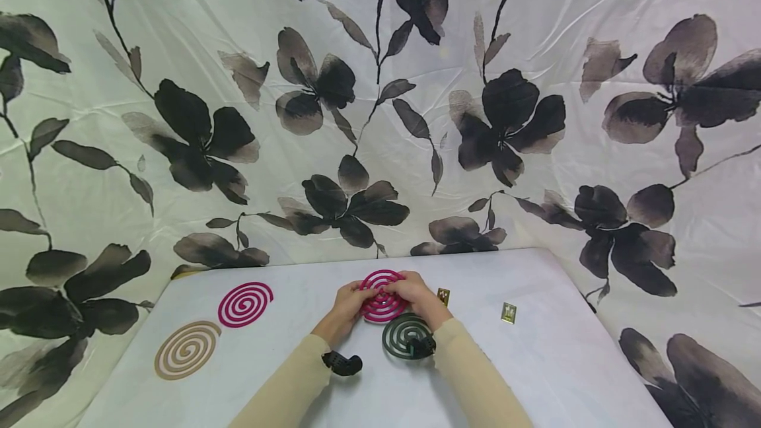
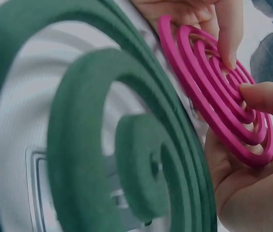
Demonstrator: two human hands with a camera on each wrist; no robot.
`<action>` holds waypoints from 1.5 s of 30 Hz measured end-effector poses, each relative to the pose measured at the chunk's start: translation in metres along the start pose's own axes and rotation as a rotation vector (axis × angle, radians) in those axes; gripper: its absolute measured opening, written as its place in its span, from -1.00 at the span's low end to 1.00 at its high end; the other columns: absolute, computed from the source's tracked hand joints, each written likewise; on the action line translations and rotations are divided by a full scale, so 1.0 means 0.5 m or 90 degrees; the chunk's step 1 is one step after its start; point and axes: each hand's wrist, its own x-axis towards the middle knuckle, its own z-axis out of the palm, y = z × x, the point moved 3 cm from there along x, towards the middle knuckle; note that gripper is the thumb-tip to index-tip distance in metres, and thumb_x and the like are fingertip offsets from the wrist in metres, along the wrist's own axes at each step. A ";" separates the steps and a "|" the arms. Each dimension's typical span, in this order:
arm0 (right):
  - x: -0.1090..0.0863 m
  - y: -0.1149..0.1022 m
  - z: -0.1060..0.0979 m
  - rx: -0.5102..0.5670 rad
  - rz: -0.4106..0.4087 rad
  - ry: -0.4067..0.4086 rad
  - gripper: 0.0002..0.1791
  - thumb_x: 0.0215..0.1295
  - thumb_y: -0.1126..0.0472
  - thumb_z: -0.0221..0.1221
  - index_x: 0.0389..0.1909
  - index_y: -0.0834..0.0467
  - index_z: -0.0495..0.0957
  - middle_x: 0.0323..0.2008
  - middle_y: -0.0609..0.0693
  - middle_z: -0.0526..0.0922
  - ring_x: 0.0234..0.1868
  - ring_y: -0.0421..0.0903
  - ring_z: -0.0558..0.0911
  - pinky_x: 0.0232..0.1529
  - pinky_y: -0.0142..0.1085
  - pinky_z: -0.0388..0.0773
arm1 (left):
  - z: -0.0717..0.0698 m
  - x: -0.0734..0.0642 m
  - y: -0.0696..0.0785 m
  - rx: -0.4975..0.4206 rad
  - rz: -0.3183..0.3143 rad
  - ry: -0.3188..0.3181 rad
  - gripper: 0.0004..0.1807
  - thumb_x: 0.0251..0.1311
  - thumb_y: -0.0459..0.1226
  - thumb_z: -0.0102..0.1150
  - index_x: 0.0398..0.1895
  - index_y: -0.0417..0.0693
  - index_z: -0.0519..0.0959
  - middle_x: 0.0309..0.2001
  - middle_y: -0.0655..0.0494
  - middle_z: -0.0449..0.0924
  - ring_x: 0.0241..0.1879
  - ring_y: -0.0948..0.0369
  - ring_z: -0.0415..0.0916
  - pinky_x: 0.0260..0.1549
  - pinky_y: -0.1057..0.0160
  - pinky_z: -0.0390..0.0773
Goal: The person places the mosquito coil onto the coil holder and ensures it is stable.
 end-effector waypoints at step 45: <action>-0.007 0.006 0.011 0.010 0.000 0.020 -0.78 0.17 0.33 0.28 -0.20 0.34 0.53 -0.38 0.07 0.57 -0.42 -0.12 0.52 -0.47 -0.35 0.54 | 0.001 0.005 0.003 0.009 0.038 0.021 -0.55 0.04 -0.35 0.38 0.01 -0.33 0.52 -0.02 -0.18 0.58 -0.06 0.04 0.56 -0.03 0.11 0.57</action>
